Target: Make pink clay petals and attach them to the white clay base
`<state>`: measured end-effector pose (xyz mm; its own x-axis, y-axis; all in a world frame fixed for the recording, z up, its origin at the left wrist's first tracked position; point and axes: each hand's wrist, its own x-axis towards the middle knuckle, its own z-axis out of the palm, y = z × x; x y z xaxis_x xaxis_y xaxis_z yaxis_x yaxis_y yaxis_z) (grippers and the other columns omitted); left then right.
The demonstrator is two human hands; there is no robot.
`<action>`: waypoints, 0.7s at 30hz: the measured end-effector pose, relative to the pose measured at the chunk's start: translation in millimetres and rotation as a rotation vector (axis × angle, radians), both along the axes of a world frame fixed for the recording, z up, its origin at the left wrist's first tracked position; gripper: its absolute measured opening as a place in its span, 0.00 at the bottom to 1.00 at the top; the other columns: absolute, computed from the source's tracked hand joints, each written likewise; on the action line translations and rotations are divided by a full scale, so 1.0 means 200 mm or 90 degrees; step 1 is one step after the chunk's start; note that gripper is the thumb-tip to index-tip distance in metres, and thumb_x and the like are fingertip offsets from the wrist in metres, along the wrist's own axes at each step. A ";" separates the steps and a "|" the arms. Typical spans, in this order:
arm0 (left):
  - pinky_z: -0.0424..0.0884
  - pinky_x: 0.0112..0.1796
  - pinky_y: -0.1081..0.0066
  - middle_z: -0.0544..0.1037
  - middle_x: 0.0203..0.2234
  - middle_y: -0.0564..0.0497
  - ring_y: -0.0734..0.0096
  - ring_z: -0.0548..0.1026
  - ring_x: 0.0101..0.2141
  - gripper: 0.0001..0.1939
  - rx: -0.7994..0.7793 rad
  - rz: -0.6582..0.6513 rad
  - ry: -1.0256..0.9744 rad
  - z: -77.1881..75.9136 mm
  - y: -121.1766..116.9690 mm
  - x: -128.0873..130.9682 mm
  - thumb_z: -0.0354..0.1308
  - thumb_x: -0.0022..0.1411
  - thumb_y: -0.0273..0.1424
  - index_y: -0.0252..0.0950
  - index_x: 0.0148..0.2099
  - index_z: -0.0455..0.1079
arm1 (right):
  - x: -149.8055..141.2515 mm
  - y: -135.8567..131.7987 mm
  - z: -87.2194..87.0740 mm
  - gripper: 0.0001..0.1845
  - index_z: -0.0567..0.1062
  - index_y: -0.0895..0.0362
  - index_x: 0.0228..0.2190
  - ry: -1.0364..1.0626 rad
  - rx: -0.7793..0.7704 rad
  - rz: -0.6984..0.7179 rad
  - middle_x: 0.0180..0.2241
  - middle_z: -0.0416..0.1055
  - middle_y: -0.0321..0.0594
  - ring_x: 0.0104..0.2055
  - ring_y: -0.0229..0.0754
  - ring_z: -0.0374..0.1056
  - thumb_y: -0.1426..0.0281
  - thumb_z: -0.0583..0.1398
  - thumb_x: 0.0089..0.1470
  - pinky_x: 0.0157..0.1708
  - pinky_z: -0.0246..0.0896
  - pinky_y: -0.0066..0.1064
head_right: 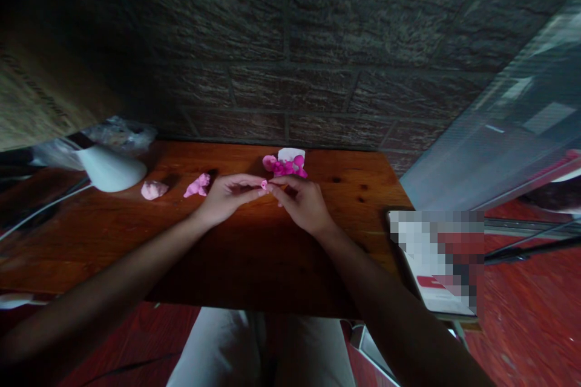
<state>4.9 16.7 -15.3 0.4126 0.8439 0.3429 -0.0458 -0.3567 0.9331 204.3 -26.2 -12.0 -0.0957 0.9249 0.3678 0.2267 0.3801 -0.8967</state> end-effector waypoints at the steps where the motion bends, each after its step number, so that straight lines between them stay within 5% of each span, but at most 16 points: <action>1: 0.79 0.51 0.61 0.87 0.41 0.44 0.61 0.84 0.43 0.16 0.003 0.001 0.001 0.00 0.00 0.00 0.74 0.53 0.39 0.35 0.41 0.82 | 0.00 0.00 0.00 0.14 0.84 0.53 0.40 0.001 -0.001 0.004 0.37 0.83 0.40 0.25 0.36 0.73 0.57 0.67 0.57 0.27 0.69 0.29; 9: 0.78 0.52 0.61 0.86 0.42 0.44 0.62 0.84 0.43 0.16 0.002 -0.010 -0.005 0.00 0.00 0.00 0.74 0.54 0.39 0.35 0.42 0.82 | 0.00 0.00 0.01 0.17 0.84 0.53 0.38 0.023 -0.003 0.030 0.35 0.83 0.38 0.24 0.35 0.71 0.54 0.66 0.57 0.26 0.69 0.28; 21: 0.79 0.51 0.60 0.87 0.41 0.44 0.61 0.84 0.42 0.16 0.004 0.003 0.003 0.00 -0.01 0.01 0.74 0.54 0.40 0.35 0.41 0.83 | 0.00 -0.02 0.03 0.12 0.84 0.54 0.39 -0.081 0.043 -0.013 0.33 0.82 0.38 0.25 0.38 0.73 0.61 0.62 0.61 0.28 0.68 0.30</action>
<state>6.0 15.7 -14.8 0.4101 0.8438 0.3461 -0.0397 -0.3625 0.9311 203.7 -29.3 -6.5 -0.1266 0.9010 0.4149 0.3458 0.4321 -0.8328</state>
